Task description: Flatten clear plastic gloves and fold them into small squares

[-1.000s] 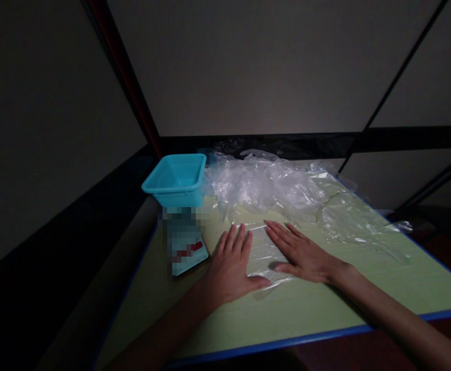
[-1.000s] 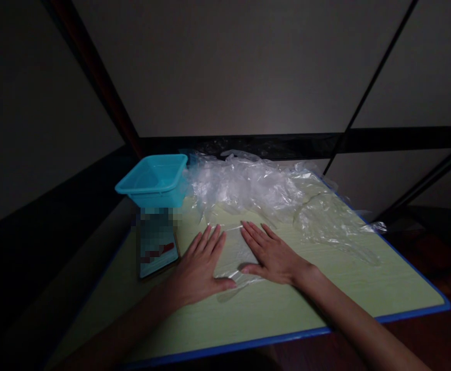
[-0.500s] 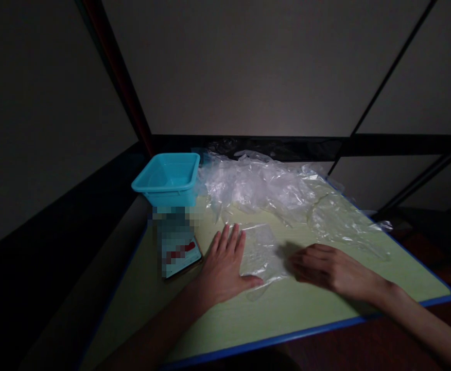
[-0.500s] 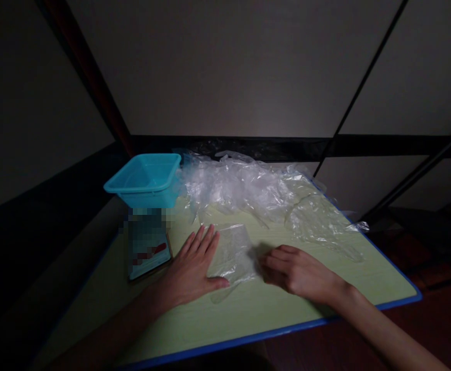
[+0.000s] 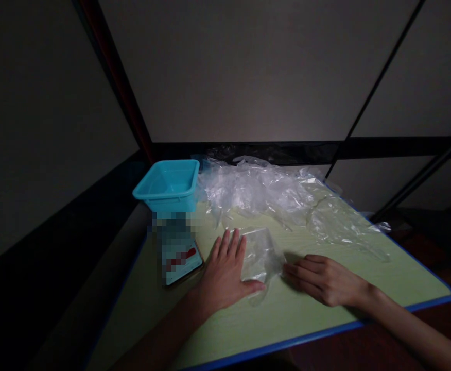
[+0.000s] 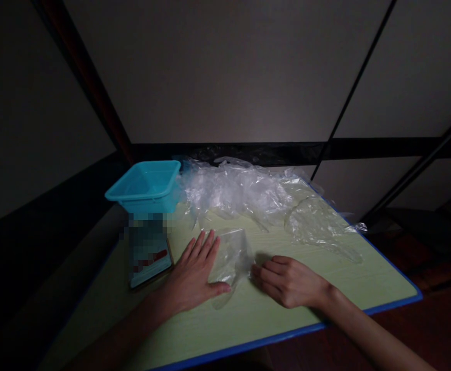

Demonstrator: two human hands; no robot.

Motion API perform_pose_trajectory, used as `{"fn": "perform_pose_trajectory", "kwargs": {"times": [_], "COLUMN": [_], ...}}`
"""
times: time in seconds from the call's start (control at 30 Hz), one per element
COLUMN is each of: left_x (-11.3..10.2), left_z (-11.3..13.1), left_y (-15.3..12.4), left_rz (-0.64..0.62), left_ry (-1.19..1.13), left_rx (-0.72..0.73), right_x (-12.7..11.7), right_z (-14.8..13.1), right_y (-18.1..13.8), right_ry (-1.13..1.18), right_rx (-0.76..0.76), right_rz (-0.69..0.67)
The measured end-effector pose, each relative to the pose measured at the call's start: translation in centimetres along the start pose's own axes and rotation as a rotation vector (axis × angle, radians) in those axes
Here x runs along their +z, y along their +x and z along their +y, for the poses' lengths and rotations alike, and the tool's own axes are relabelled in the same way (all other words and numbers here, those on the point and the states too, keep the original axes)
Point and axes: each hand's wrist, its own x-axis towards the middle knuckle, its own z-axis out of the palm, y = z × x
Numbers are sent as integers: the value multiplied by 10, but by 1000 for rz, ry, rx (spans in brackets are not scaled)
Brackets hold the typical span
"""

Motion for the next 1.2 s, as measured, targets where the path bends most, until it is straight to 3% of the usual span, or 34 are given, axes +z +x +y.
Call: {"fn": "perform_pose_trajectory", "kwargs": {"times": [0.33, 0.67, 0.9, 1.2], "left_x": [2, -1, 1, -4], "left_z": [0, 0, -1, 0], "left_y": [0, 0, 0, 1], "left_rz": [33, -8, 18, -16], "left_ry": [-33, -22, -31, -1], "left_rx": [11, -1, 8, 1], "right_x": [7, 19, 25, 25], "right_z": [6, 28, 29, 29], "right_y": [-4, 13, 11, 13], "right_ry": [-23, 8, 144, 114], "right_rx": [-3, -42, -1, 6], "right_rz": [65, 7, 5, -1]}}
